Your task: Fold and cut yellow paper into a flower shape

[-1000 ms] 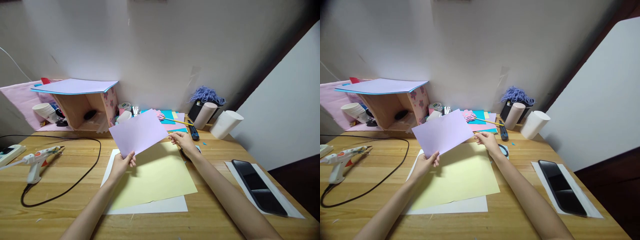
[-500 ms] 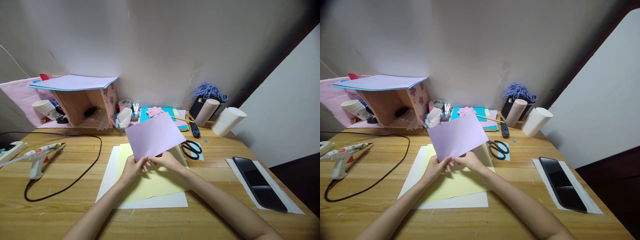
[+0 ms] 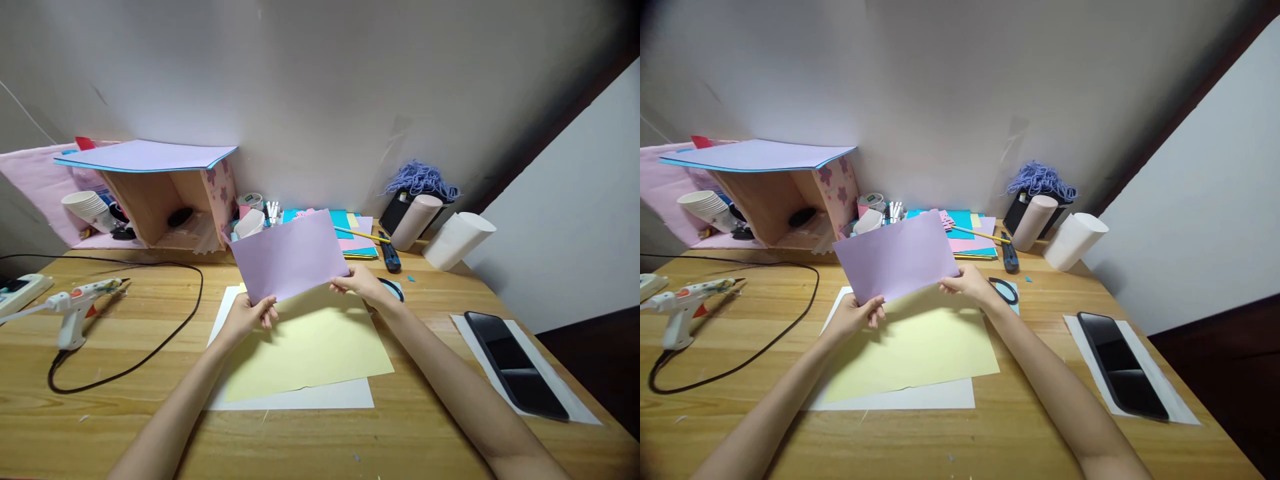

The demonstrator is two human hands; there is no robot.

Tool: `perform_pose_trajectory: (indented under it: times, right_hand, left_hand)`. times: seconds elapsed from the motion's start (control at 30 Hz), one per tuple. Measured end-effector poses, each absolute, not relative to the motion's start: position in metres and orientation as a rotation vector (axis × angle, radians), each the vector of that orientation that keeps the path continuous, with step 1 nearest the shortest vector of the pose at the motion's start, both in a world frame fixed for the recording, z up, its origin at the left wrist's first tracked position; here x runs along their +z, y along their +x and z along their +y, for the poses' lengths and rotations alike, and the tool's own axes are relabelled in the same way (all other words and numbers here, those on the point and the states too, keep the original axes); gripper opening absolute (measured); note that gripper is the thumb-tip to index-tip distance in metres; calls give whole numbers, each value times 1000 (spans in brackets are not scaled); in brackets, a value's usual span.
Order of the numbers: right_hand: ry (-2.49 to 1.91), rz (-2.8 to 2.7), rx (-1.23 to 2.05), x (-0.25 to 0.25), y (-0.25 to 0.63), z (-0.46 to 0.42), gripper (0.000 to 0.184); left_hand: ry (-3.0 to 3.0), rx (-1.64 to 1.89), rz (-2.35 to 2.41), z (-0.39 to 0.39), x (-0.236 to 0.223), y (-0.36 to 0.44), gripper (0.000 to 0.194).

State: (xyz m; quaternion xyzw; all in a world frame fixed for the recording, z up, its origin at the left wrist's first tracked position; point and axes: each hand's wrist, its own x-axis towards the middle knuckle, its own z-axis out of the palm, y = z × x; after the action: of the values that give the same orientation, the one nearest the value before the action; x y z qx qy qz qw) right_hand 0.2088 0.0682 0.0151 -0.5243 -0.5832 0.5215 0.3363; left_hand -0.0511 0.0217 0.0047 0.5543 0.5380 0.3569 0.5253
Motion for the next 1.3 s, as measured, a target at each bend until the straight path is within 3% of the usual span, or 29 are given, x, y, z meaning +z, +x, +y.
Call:
perform_pose_trajectory:
  times: [0.27,0.47,0.73,0.93,1.07,1.17,1.3]
  right_hand:
    - [-1385,-1354,1111,27,244,86,24]
    - [-1179,-1596,1430,32,231,72,31]
    - [-1147,-1531,1343,22,215,70,31]
    - [-1160,-1480,1358,5,196,63,29]
    - [-1090,-1401,1492,2,189,58,37]
    - [-1002,-1288,1686,5,185,55,56]
    - [-1074,-1391,1653,6,179,50,48]
  left_hand:
    - [1325,894,1250,28,-3,-59,38]
    - [1402,782,1202,26,0,-64,41]
    - [1124,1059,1217,29,-1,-65,30]
    - [1059,1029,1201,20,1,-50,33]
    - [1035,1082,1255,19,0,-47,30]
    - [1039,1107,1265,20,-3,-46,29]
    - [1084,1096,1290,20,-8,-45,28]
